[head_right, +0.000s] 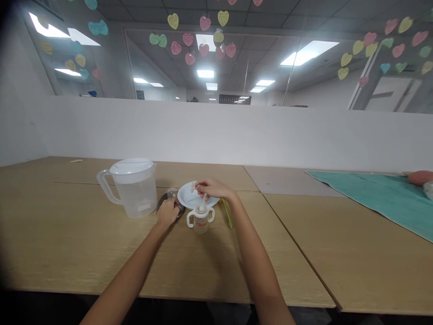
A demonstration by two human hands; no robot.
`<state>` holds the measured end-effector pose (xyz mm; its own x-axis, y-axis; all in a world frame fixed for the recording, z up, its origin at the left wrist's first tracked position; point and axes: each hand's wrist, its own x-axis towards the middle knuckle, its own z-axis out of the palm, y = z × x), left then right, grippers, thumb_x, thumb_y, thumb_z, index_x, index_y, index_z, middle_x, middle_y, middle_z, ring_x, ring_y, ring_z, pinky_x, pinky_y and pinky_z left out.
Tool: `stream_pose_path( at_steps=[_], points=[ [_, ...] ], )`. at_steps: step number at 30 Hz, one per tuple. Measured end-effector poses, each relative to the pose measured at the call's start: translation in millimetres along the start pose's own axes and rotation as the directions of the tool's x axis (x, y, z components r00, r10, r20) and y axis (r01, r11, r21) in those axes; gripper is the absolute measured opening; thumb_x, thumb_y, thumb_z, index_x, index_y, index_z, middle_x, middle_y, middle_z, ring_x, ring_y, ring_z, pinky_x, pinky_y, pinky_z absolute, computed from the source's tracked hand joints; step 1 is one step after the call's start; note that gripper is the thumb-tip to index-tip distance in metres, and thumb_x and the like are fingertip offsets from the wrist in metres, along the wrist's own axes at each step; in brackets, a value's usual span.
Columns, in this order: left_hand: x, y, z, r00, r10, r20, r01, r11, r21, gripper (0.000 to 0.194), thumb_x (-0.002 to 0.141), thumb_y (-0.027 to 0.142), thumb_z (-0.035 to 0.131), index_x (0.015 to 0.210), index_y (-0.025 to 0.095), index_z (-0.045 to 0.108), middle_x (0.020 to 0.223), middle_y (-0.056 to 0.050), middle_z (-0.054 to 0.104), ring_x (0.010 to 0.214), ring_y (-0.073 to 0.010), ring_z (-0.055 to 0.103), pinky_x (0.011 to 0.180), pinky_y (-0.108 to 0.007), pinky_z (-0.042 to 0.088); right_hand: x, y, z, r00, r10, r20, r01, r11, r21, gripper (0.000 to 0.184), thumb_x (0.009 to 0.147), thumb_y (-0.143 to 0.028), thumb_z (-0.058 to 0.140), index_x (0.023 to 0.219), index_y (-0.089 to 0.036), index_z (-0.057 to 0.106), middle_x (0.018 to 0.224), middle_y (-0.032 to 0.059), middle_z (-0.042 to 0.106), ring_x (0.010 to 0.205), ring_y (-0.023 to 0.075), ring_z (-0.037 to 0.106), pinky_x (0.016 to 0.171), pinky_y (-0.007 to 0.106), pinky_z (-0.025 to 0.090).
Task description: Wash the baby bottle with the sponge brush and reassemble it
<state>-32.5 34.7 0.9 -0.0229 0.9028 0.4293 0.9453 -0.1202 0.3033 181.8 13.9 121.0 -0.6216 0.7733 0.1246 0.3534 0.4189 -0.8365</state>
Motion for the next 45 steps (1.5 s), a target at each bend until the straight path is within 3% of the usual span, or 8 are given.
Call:
stream_pose_path(
  at_steps=[10, 17, 22, 27, 31, 36, 40, 45],
  points=[
    [0.4, -6.7, -12.1, 0.954, -0.087, -0.287, 0.065, 0.994, -0.085, 0.014, 0.077, 0.020, 0.040, 0.074, 0.018, 0.053, 0.071, -0.006, 0.058, 0.068, -0.0200, 0.054, 0.060, -0.029, 0.036, -5.6, -5.6, 1.7, 0.987, 0.022, 0.158, 0.032, 0.943, -0.333, 0.038, 0.059, -0.029, 0.073, 0.092, -0.016, 0.059, 0.083, 0.0002, 0.059, 0.076, 0.0138, 0.054, 0.064, 0.023, 0.043],
    [-1.3, 1.0, -14.6, 0.823, 0.014, -0.567, -0.268, 0.891, -0.366, 0.003, 0.080, 0.020, 0.043, 0.078, 0.020, 0.042, 0.076, -0.003, 0.048, 0.074, -0.0172, 0.048, 0.069, -0.029, 0.040, -6.3, -8.8, 5.6, 0.987, 0.088, 0.131, -0.034, 0.928, -0.372, 0.049, 0.059, -0.032, 0.074, 0.102, -0.016, 0.057, 0.095, 0.0047, 0.059, 0.086, 0.0167, 0.056, 0.072, 0.026, 0.045],
    [-8.5, 19.9, -17.4, 0.755, 0.227, -0.616, -0.511, 0.792, -0.335, 0.009, 0.085, 0.026, 0.044, 0.090, 0.018, 0.045, 0.095, -0.008, 0.052, 0.093, -0.0196, 0.050, 0.084, -0.034, 0.041, 6.0, -5.7, 25.0, 0.982, -0.165, -0.089, 0.120, 0.917, -0.380, 0.086, 0.061, -0.034, 0.074, 0.135, -0.021, 0.032, 0.124, 0.0107, 0.049, 0.101, 0.0205, 0.053, 0.083, 0.032, 0.043],
    [-16.7, 32.8, -16.0, 0.829, 0.231, -0.510, -0.477, 0.768, -0.428, 0.017, 0.088, 0.033, 0.040, 0.094, 0.019, 0.048, 0.102, -0.009, 0.058, 0.101, -0.0196, 0.054, 0.090, -0.034, 0.040, 16.8, -1.8, 36.6, 0.949, -0.307, -0.074, 0.238, 0.849, -0.472, 0.060, 0.068, -0.028, 0.069, 0.124, -0.019, 0.049, 0.116, 0.0088, 0.058, 0.103, 0.0210, 0.053, 0.086, 0.032, 0.039],
    [-16.0, 39.8, -16.4, 0.894, 0.011, -0.449, -0.319, 0.719, -0.617, 0.022, 0.086, 0.041, 0.042, 0.091, 0.020, 0.049, 0.096, -0.008, 0.062, 0.095, -0.0188, 0.058, 0.086, -0.033, 0.043, 21.1, 1.8, 36.6, 0.947, -0.307, -0.097, 0.222, 0.841, -0.493, 0.035, 0.069, -0.029, 0.068, 0.103, -0.019, 0.064, 0.097, 0.0043, 0.066, 0.088, 0.0181, 0.058, 0.075, 0.027, 0.041],
    [2.0, 24.5, -23.4, 0.791, -0.499, -0.352, -0.210, 0.320, -0.924, 0.030, 0.089, 0.046, 0.028, 0.080, 0.020, 0.041, 0.048, 0.008, 0.043, 0.045, -0.0115, 0.053, 0.054, -0.025, 0.046, 25.0, 0.7, 42.4, 0.945, -0.314, -0.097, 0.248, 0.874, -0.418, 0.051, 0.062, -0.033, 0.075, 0.109, -0.019, 0.063, 0.097, 0.0028, 0.067, 0.086, 0.0177, 0.059, 0.074, 0.025, 0.042],
    [1.7, 16.9, -27.3, 0.810, -0.435, -0.393, -0.273, 0.313, -0.910, 0.032, 0.086, 0.048, 0.037, 0.080, 0.018, 0.047, 0.059, 0.003, 0.053, 0.052, -0.0108, 0.056, 0.056, -0.024, 0.046, 23.3, -5.0, 45.9, 0.926, -0.327, -0.190, 0.222, 0.877, -0.426, 0.054, 0.067, -0.037, 0.071, 0.115, -0.017, 0.059, 0.103, 0.0063, 0.065, 0.088, 0.0187, 0.059, 0.076, 0.027, 0.043],
    [-16.3, 33.8, -23.5, 0.875, -0.118, -0.470, -0.318, 0.591, -0.741, 0.033, 0.084, 0.045, 0.044, 0.099, 0.018, 0.055, 0.093, -0.006, 0.061, 0.081, -0.0153, 0.059, 0.077, -0.029, 0.047, 24.6, -3.7, 48.6, 0.884, -0.425, -0.197, 0.241, 0.774, -0.586, 0.042, 0.072, -0.017, 0.065, 0.113, -0.016, 0.057, 0.109, 0.0088, 0.061, 0.098, 0.0191, 0.055, 0.084, 0.030, 0.040]
  ],
)
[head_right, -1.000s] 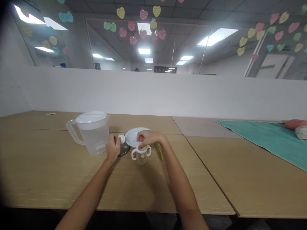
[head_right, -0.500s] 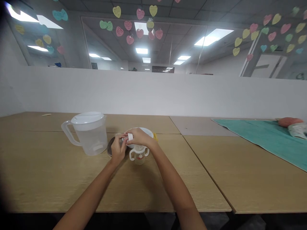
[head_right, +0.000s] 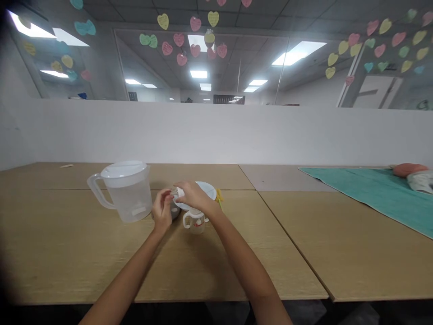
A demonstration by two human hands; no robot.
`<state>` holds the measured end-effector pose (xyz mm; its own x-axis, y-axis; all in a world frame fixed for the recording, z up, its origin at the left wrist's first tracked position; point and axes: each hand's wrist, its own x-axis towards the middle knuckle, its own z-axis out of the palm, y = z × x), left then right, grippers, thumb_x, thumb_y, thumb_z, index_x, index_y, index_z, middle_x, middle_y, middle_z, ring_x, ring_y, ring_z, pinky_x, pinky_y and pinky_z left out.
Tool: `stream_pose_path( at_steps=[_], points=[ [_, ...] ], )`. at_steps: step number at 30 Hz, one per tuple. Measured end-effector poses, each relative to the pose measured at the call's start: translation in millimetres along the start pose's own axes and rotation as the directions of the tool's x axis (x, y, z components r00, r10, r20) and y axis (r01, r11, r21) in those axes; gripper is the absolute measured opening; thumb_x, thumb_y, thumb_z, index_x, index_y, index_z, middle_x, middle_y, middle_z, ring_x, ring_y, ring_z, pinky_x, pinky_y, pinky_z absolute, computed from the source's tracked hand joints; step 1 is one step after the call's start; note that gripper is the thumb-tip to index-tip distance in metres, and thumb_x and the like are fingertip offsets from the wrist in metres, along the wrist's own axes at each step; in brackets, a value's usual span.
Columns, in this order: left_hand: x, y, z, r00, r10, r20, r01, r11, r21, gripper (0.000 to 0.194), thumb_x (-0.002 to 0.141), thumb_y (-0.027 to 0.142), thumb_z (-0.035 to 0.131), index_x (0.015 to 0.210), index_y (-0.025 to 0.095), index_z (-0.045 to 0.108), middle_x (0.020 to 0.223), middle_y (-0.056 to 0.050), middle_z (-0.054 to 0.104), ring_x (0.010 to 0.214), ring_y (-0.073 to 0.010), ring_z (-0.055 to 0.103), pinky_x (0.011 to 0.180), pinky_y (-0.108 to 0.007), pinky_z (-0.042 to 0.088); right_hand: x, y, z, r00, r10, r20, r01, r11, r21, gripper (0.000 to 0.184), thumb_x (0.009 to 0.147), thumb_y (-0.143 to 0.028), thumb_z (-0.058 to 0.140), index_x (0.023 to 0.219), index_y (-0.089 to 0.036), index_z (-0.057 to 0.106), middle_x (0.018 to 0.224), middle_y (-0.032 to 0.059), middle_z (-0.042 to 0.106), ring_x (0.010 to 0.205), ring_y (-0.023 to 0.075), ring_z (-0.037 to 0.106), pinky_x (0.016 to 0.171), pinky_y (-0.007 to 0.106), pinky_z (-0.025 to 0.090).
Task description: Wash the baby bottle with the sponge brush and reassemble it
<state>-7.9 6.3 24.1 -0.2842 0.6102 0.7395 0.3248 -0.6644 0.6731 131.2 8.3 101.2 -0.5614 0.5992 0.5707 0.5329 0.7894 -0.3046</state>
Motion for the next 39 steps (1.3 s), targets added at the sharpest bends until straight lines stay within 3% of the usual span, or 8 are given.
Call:
stream_pose_path(
  at_steps=[3, 8, 16, 21, 24, 28, 33, 39],
  points=[
    [-4.1, 2.3, 4.7, 0.996, 0.020, 0.092, -0.027, 0.997, 0.073, 0.030, 0.079, 0.042, 0.054, 0.099, 0.019, 0.057, 0.099, -0.007, 0.061, 0.089, -0.0175, 0.058, 0.081, -0.031, 0.046, 0.9, 1.2, 4.6, 0.999, -0.045, 0.001, 0.045, 0.997, -0.070, 0.031, 0.076, -0.009, 0.057, 0.106, -0.017, 0.058, 0.103, 0.0076, 0.061, 0.094, 0.0169, 0.055, 0.080, 0.028, 0.040],
    [0.0, -3.4, 10.2, 0.992, -0.103, 0.077, 0.115, 0.978, -0.175, 0.025, 0.077, 0.039, 0.057, 0.090, 0.018, 0.057, 0.094, -0.006, 0.063, 0.089, -0.0164, 0.059, 0.082, -0.031, 0.047, 1.3, 1.6, 5.3, 0.999, -0.046, -0.010, 0.045, 0.995, -0.094, 0.033, 0.075, -0.009, 0.057, 0.108, -0.016, 0.057, 0.103, 0.0076, 0.061, 0.091, 0.0165, 0.055, 0.078, 0.027, 0.040],
    [9.0, -12.2, 10.7, 0.921, -0.363, 0.143, 0.386, 0.797, -0.465, 0.032, 0.065, 0.043, 0.067, 0.078, 0.016, 0.057, 0.081, -0.003, 0.066, 0.076, -0.0134, 0.062, 0.070, -0.026, 0.050, 4.6, 5.8, 12.9, 0.995, 0.083, -0.052, -0.087, 0.993, -0.074, 0.039, 0.070, -0.020, 0.068, 0.108, -0.019, 0.061, 0.101, 0.0070, 0.065, 0.091, 0.0191, 0.058, 0.079, 0.029, 0.041],
    [15.6, -12.4, 4.9, 0.891, -0.415, 0.183, 0.444, 0.717, -0.538, 0.030, 0.063, 0.040, 0.070, 0.073, 0.015, 0.058, 0.074, -0.002, 0.065, 0.071, -0.0116, 0.062, 0.071, -0.026, 0.050, 4.2, 11.9, 18.5, 0.994, 0.031, -0.105, -0.031, 1.000, -0.001, 0.038, 0.074, -0.023, 0.064, 0.111, -0.020, 0.060, 0.109, 0.0062, 0.064, 0.097, 0.0184, 0.058, 0.083, 0.028, 0.042],
    [15.2, -12.0, 2.5, 0.925, -0.344, 0.162, 0.379, 0.814, -0.441, 0.029, 0.069, 0.042, 0.065, 0.077, 0.015, 0.059, 0.078, -0.004, 0.067, 0.074, -0.0139, 0.063, 0.071, -0.027, 0.050, 2.1, 16.3, 18.0, 0.993, 0.010, -0.115, -0.010, 1.000, -0.001, 0.039, 0.076, -0.026, 0.063, 0.113, -0.020, 0.058, 0.112, 0.0069, 0.062, 0.101, 0.0188, 0.056, 0.086, 0.030, 0.042],
    [9.4, -7.4, -0.3, 0.981, -0.154, 0.117, 0.169, 0.978, -0.123, 0.028, 0.078, 0.043, 0.056, 0.090, 0.018, 0.060, 0.087, -0.005, 0.068, 0.076, -0.0152, 0.064, 0.071, -0.027, 0.049, -0.5, 19.9, 12.2, 0.984, -0.145, -0.100, 0.129, 0.980, -0.151, 0.040, 0.082, -0.031, 0.057, 0.119, -0.020, 0.051, 0.114, 0.0085, 0.059, 0.107, 0.0192, 0.052, 0.100, 0.043, 0.031],
    [2.3, -0.7, 1.1, 0.997, -0.049, 0.067, 0.040, 0.990, 0.132, 0.027, 0.085, 0.042, 0.046, 0.092, 0.019, 0.059, 0.089, -0.005, 0.068, 0.073, -0.0144, 0.064, 0.068, -0.025, 0.048, -3.5, 19.0, 3.4, 0.973, -0.198, -0.123, 0.138, 0.915, -0.380, 0.039, 0.085, -0.034, 0.053, 0.121, -0.022, 0.049, 0.117, 0.0080, 0.058, 0.107, 0.0226, 0.048, 0.105, 0.058, 0.011],
    [3.7, 3.2, 2.1, 0.996, 0.026, 0.091, -0.045, 0.973, 0.226, 0.027, 0.085, 0.041, 0.047, 0.095, 0.019, 0.060, 0.081, -0.003, 0.070, 0.066, -0.0130, 0.065, 0.065, -0.023, 0.046, -5.2, 10.9, -2.4, 0.969, -0.209, -0.132, 0.124, 0.872, -0.473, 0.035, 0.087, -0.026, 0.049, 0.122, -0.026, 0.048, 0.120, 0.0047, 0.056, 0.107, 0.0231, 0.044, 0.104, 0.059, 0.009]
  ],
)
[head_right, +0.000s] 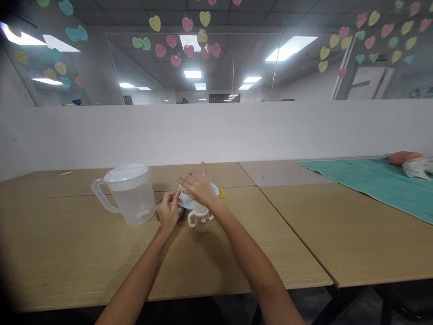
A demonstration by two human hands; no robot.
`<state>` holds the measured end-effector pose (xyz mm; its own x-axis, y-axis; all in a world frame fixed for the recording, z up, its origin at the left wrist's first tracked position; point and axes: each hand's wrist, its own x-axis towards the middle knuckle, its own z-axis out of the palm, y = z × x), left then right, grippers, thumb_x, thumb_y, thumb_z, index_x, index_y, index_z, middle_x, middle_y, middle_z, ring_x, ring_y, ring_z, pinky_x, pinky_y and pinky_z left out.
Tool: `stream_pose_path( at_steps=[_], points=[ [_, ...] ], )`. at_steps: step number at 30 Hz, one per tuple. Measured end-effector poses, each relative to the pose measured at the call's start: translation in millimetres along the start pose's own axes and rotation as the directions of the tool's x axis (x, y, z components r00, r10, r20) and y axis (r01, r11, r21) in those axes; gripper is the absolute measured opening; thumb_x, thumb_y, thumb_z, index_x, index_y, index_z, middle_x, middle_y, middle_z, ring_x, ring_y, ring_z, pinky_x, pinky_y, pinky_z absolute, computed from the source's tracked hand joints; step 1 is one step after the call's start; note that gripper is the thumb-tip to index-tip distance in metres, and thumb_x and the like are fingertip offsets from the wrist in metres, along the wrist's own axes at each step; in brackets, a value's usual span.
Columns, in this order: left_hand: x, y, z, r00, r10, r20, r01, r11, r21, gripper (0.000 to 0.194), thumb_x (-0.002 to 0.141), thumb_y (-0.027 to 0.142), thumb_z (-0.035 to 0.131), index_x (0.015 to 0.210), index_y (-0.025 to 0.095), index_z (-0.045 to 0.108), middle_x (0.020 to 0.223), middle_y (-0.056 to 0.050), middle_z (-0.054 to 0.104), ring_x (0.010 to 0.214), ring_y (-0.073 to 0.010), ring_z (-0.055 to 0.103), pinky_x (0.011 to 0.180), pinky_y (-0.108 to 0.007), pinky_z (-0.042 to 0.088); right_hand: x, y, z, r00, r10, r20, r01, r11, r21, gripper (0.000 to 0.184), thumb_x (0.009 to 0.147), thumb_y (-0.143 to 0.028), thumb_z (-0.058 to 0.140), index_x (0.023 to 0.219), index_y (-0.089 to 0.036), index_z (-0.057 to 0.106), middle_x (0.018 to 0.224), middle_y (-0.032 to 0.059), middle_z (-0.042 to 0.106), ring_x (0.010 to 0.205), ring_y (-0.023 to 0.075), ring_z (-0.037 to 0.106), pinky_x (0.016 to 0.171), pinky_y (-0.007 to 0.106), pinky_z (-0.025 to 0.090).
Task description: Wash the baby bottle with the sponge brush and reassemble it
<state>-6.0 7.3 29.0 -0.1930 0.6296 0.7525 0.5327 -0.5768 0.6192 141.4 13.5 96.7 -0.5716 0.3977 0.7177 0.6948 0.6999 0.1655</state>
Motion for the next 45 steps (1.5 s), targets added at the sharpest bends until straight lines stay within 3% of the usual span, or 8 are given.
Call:
stream_pose_path(
  at_steps=[9, 14, 19, 22, 24, 30, 39, 45],
  points=[
    [6.0, 13.5, -3.9, 0.992, 0.094, 0.088, -0.092, 0.995, -0.034, 0.025, 0.084, 0.039, 0.049, 0.092, 0.019, 0.063, 0.080, -0.003, 0.070, 0.075, -0.0150, 0.065, 0.070, -0.024, 0.047, -21.3, 2.1, -8.9, 0.999, 0.033, -0.004, -0.033, 0.999, -0.020, 0.030, 0.091, -0.024, 0.037, 0.117, -0.029, 0.052, 0.123, 0.0020, 0.055, 0.104, 0.0208, 0.046, 0.106, 0.053, 0.011],
    [-0.3, 20.4, -2.7, 0.931, 0.244, 0.272, -0.219, 0.968, -0.119, 0.032, 0.085, 0.036, 0.047, 0.110, 0.019, 0.056, 0.121, -0.007, 0.058, 0.116, -0.0210, 0.050, 0.098, -0.036, 0.037, -50.5, 7.3, -9.2, 0.985, 0.154, -0.077, -0.153, 0.988, 0.009, 0.025, 0.086, -0.027, 0.046, 0.109, -0.023, 0.056, 0.116, 0.0064, 0.059, 0.100, 0.0212, 0.052, 0.105, 0.055, 0.009],
    [-16.2, 13.3, 2.9, 0.833, 0.318, 0.453, -0.281, 0.948, -0.150, 0.064, 0.082, 0.040, 0.051, 0.137, 0.019, 0.028, 0.134, -0.012, 0.045, 0.124, -0.0245, 0.041, 0.102, -0.041, 0.032, -74.4, 8.2, 9.9, 0.801, 0.549, -0.239, -0.468, 0.823, 0.322, 0.032, 0.080, -0.042, 0.055, 0.103, -0.019, 0.054, 0.098, 0.0078, 0.065, 0.094, 0.0234, 0.058, 0.098, 0.051, 0.029],
    [-24.6, 8.3, 8.6, 0.805, 0.299, 0.512, -0.298, 0.951, -0.086, 0.079, 0.075, 0.047, 0.059, 0.139, 0.019, 0.023, 0.130, -0.013, 0.048, 0.121, -0.0273, 0.042, 0.100, -0.044, 0.034, -82.3, 1.6, 16.8, 0.715, 0.648, -0.262, -0.491, 0.732, 0.472, 0.037, 0.081, -0.044, 0.053, 0.106, -0.018, 0.050, 0.098, 0.0103, 0.063, 0.094, 0.0241, 0.058, 0.085, 0.042, 0.043],
    [-29.0, 4.5, 13.4, 0.818, 0.254, 0.516, -0.272, 0.961, -0.041, 0.080, 0.072, 0.048, 0.061, 0.138, 0.019, 0.026, 0.126, -0.013, 0.052, 0.118, -0.0280, 0.045, 0.098, -0.044, 0.036, -85.7, -5.6, 17.6, 0.742, 0.602, -0.294, -0.428, 0.764, 0.483, 0.035, 0.083, -0.041, 0.050, 0.109, -0.018, 0.048, 0.100, 0.0103, 0.062, 0.096, 0.0234, 0.057, 0.086, 0.042, 0.043],
    [-36.0, -5.5, 24.1, 0.844, 0.211, 0.494, -0.206, 0.976, -0.064, 0.076, 0.069, 0.035, 0.063, 0.135, 0.017, 0.030, 0.128, -0.012, 0.049, 0.117, -0.0267, 0.046, 0.099, -0.042, 0.037, -91.1, -16.1, 24.0, 0.946, 0.222, -0.238, -0.141, 0.938, 0.317, 0.034, 0.080, -0.035, 0.055, 0.109, -0.020, 0.048, 0.103, 0.0070, 0.061, 0.100, 0.0221, 0.055, 0.104, 0.050, 0.025],
    [-35.5, 0.0, 23.5, 0.849, 0.180, 0.496, -0.141, 0.983, -0.116, 0.071, 0.067, 0.026, 0.063, 0.131, 0.018, 0.032, 0.123, -0.011, 0.051, 0.112, -0.0246, 0.050, 0.095, -0.041, 0.040, -93.0, -11.6, 41.3, 0.849, 0.523, -0.080, -0.426, 0.765, 0.483, 0.031, 0.078, -0.036, 0.055, 0.104, -0.020, 0.051, 0.099, 0.0072, 0.058, 0.095, 0.0231, 0.052, 0.086, 0.041, 0.041],
    [-37.0, 3.7, 24.9, 0.869, 0.184, 0.459, -0.132, 0.981, -0.143, 0.064, 0.067, 0.030, 0.065, 0.124, 0.019, 0.037, 0.122, -0.012, 0.052, 0.109, -0.0248, 0.052, 0.092, -0.040, 0.042, -87.0, -11.6, 37.3, 0.847, 0.532, 0.021, -0.393, 0.598, 0.698, 0.026, 0.074, -0.020, 0.046, 0.097, -0.024, 0.058, 0.099, 0.0024, 0.053, 0.097, 0.0193, 0.049, 0.087, 0.035, 0.039]
  ],
)
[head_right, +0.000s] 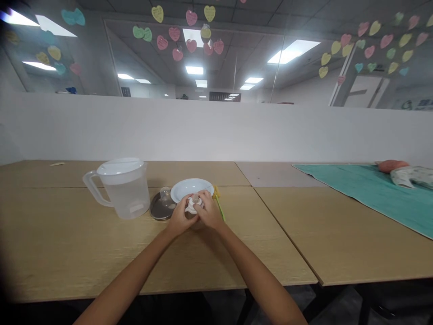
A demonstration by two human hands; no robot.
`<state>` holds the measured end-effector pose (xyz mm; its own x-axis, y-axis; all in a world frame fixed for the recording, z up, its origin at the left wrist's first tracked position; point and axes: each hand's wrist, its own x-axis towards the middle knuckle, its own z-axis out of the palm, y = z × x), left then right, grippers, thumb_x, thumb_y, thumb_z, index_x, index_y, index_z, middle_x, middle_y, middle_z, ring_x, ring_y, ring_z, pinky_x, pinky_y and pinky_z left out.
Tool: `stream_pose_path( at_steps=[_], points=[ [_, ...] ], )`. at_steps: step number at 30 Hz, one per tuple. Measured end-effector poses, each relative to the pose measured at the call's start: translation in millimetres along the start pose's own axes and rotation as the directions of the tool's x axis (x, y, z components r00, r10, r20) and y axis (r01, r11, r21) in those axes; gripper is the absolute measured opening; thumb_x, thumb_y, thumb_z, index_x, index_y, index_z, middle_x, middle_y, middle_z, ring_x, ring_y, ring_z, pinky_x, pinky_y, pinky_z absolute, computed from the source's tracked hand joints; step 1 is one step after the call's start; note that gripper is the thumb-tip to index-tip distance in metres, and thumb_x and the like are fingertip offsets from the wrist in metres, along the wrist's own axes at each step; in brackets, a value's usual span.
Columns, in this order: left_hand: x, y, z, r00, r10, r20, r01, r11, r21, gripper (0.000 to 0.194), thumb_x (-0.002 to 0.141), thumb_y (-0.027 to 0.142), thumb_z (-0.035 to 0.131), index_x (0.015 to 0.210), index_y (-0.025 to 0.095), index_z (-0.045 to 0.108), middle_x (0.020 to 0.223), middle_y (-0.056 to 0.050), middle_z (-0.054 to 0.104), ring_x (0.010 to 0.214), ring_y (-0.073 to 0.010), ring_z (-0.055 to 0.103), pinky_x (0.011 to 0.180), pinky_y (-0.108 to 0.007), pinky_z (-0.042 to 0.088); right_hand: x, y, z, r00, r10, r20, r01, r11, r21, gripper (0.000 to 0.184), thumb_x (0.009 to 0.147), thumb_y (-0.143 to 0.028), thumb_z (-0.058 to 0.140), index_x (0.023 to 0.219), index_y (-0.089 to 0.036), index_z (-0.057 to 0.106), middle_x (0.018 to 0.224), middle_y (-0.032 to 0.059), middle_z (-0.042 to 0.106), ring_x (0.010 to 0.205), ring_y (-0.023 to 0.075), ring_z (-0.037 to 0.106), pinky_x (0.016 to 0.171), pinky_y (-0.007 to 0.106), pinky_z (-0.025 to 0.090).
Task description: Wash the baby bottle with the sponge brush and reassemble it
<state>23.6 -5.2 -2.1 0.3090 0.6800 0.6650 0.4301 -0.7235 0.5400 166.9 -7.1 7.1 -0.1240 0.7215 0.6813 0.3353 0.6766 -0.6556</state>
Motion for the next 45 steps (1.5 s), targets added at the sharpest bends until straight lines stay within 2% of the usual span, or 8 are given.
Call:
stream_pose_path(
  at_steps=[6, 12, 19, 27, 33, 36, 43, 45],
  points=[
    [-1.4, -0.8, 2.2, 0.999, -0.031, -0.023, 0.030, 0.999, -0.041, 0.058, 0.064, 0.032, 0.068, 0.114, 0.019, 0.040, 0.111, -0.010, 0.059, 0.101, -0.0236, 0.057, 0.085, -0.037, 0.044, 4.6, 5.9, -1.7, 0.987, 0.150, 0.061, -0.161, 0.938, 0.307, 0.037, 0.066, -0.015, 0.041, 0.095, -0.024, 0.063, 0.099, 0.0018, 0.056, 0.099, 0.0197, 0.050, 0.088, 0.032, 0.038],
    [-2.0, -2.3, 3.3, 0.998, -0.065, -0.020, 0.065, 0.998, -0.025, 0.052, 0.064, 0.039, 0.067, 0.102, 0.020, 0.036, 0.099, -0.007, 0.059, 0.091, -0.0216, 0.059, 0.076, -0.033, 0.044, 4.8, 1.3, -3.2, 0.971, 0.224, 0.089, -0.237, 0.827, 0.509, 0.039, 0.066, -0.014, 0.038, 0.103, -0.025, 0.049, 0.092, -0.0008, 0.064, 0.090, 0.0179, 0.057, 0.083, 0.032, 0.042],
    [-4.7, -2.4, 2.5, 0.998, -0.051, -0.034, 0.054, 0.995, 0.086, 0.045, 0.068, 0.044, 0.062, 0.096, 0.020, 0.038, 0.093, -0.006, 0.056, 0.086, -0.0210, 0.055, 0.075, -0.034, 0.042, 5.7, 4.9, -1.3, 0.985, 0.158, -0.065, -0.127, 0.930, 0.344, 0.018, 0.075, -0.022, 0.040, 0.091, -0.022, 0.050, 0.087, 0.0021, 0.062, 0.079, 0.0168, 0.059, 0.071, 0.029, 0.047],
    [-6.2, -4.9, 3.9, 0.998, 0.035, -0.058, -0.025, 0.986, 0.163, 0.034, 0.071, 0.043, 0.061, 0.089, 0.020, 0.045, 0.089, -0.004, 0.058, 0.081, -0.0182, 0.054, 0.072, -0.031, 0.042, 7.9, 3.4, -0.7, 0.991, 0.137, -0.009, -0.127, 0.943, 0.307, 0.015, 0.082, -0.024, 0.036, 0.088, -0.022, 0.049, 0.090, 0.0035, 0.066, 0.085, 0.0180, 0.061, 0.076, 0.033, 0.049],
    [-6.7, -4.4, 2.7, 0.981, 0.176, -0.079, -0.154, 0.962, 0.227, 0.027, 0.074, 0.041, 0.059, 0.086, 0.020, 0.048, 0.088, -0.004, 0.060, 0.084, -0.0188, 0.054, 0.076, -0.033, 0.041, 10.8, 3.8, 0.2, 0.989, 0.144, 0.020, -0.143, 0.944, 0.298, 0.014, 0.083, -0.027, 0.036, 0.081, -0.022, 0.049, 0.087, 0.0026, 0.066, 0.081, 0.0175, 0.062, 0.073, 0.033, 0.050],
    [-7.3, -5.4, 2.9, 0.975, 0.208, -0.083, -0.183, 0.953, 0.239, 0.024, 0.074, 0.039, 0.059, 0.083, 0.020, 0.048, 0.085, -0.004, 0.061, 0.083, -0.0187, 0.054, 0.076, -0.033, 0.042, 11.9, 7.1, 0.5, 0.993, 0.121, -0.015, -0.113, 0.958, 0.264, 0.016, 0.083, -0.027, 0.037, 0.079, -0.021, 0.052, 0.089, 0.0025, 0.065, 0.083, 0.0168, 0.060, 0.075, 0.032, 0.049],
    [-8.6, -11.8, 8.0, 0.986, 0.038, -0.164, 0.003, 0.970, 0.243, 0.052, 0.065, 0.047, 0.065, 0.101, 0.018, 0.043, 0.096, -0.009, 0.058, 0.088, -0.0228, 0.058, 0.074, -0.034, 0.046, 10.7, 10.2, 1.8, 0.989, 0.110, -0.096, -0.099, 0.988, 0.115, 0.021, 0.082, -0.025, 0.037, 0.077, -0.021, 0.057, 0.073, 0.0006, 0.061, 0.069, 0.0161, 0.056, 0.063, 0.028, 0.046],
    [-7.8, -11.8, 8.0, 0.989, 0.017, -0.149, 0.017, 0.974, 0.224, 0.056, 0.063, 0.047, 0.065, 0.104, 0.017, 0.041, 0.099, -0.010, 0.058, 0.089, -0.0236, 0.059, 0.073, -0.035, 0.047, 7.9, 6.5, 1.8, 0.984, 0.060, -0.169, -0.059, 0.998, 0.011, 0.020, 0.079, -0.022, 0.038, 0.078, -0.021, 0.058, 0.077, 0.0013, 0.062, 0.074, 0.0169, 0.056, 0.067, 0.030, 0.046]
  ],
)
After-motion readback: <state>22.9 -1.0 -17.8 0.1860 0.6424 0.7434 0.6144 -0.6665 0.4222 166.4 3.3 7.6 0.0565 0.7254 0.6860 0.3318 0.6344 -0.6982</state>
